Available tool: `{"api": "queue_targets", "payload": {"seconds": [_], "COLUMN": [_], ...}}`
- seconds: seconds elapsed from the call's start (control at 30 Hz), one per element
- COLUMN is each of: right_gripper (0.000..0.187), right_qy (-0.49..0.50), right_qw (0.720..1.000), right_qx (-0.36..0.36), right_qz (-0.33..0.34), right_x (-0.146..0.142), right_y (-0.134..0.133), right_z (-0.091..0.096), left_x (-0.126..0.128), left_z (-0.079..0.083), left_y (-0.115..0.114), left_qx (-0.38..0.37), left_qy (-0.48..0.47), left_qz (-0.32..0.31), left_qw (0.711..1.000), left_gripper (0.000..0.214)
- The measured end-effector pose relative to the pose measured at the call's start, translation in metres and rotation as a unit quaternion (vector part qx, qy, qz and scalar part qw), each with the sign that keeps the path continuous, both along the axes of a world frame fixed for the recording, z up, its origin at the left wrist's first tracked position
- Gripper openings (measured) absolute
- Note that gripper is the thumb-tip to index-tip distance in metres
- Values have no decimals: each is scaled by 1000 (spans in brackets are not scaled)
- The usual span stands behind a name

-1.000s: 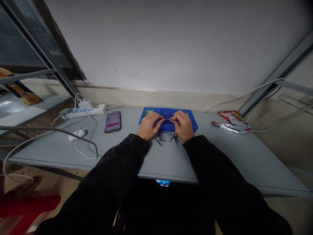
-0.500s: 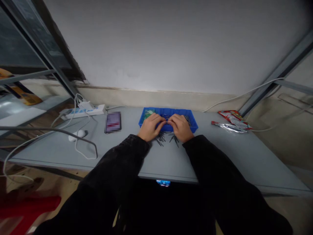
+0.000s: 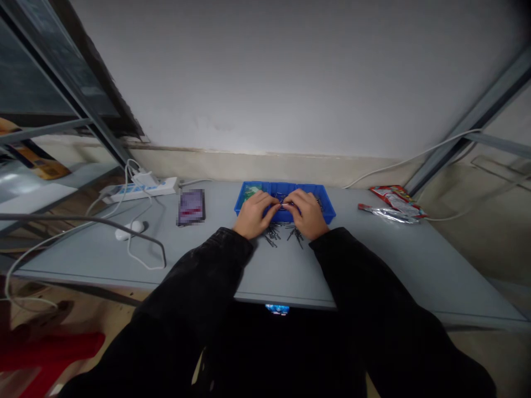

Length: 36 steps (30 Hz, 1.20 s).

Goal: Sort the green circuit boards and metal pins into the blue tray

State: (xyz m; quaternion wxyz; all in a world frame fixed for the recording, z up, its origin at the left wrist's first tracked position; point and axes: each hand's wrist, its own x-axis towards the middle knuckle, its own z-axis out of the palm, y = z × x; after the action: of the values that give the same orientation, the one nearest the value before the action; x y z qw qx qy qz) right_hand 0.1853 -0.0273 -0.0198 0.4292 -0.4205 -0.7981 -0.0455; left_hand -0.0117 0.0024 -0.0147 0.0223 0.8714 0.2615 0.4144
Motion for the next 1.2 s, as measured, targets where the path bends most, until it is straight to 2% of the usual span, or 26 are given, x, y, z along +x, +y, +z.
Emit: {"api": "queue_targets", "payload": {"seconds": [0.17, 0.4, 0.5, 0.6, 0.7, 0.93, 1.2], "right_gripper": [20, 17, 15, 17, 18, 10, 10], "right_qy": [6, 59, 69, 59, 55, 51, 41], "right_qw": [999, 994, 988, 985, 985, 988, 990], "right_qx": [21, 64, 53, 19, 6, 4, 19], "right_qz": [-33, -67, -125, -160, -165, -146, -134], "right_x": [2, 6, 10, 14, 14, 11, 11], "right_y": [2, 3, 7, 11, 12, 8, 10], "right_z": [-1, 2, 0, -3, -3, -1, -4], "left_x": [0, -5, -9, -14, -20, -32, -30], "left_z": [1, 4, 7, 10, 14, 18, 10], "left_y": [1, 5, 8, 10, 12, 10, 11], "left_qx": [4, -10, -14, -14, -3, 10, 5], "left_qy": [-8, -27, -27, 24, 91, 181, 202], "left_qz": [4, 28, 25, -15, -36, -39, -50], "left_qw": [1000, 999, 999, 1000, 995, 983, 978], "left_gripper": [20, 22, 23, 21, 17, 5, 10]}}
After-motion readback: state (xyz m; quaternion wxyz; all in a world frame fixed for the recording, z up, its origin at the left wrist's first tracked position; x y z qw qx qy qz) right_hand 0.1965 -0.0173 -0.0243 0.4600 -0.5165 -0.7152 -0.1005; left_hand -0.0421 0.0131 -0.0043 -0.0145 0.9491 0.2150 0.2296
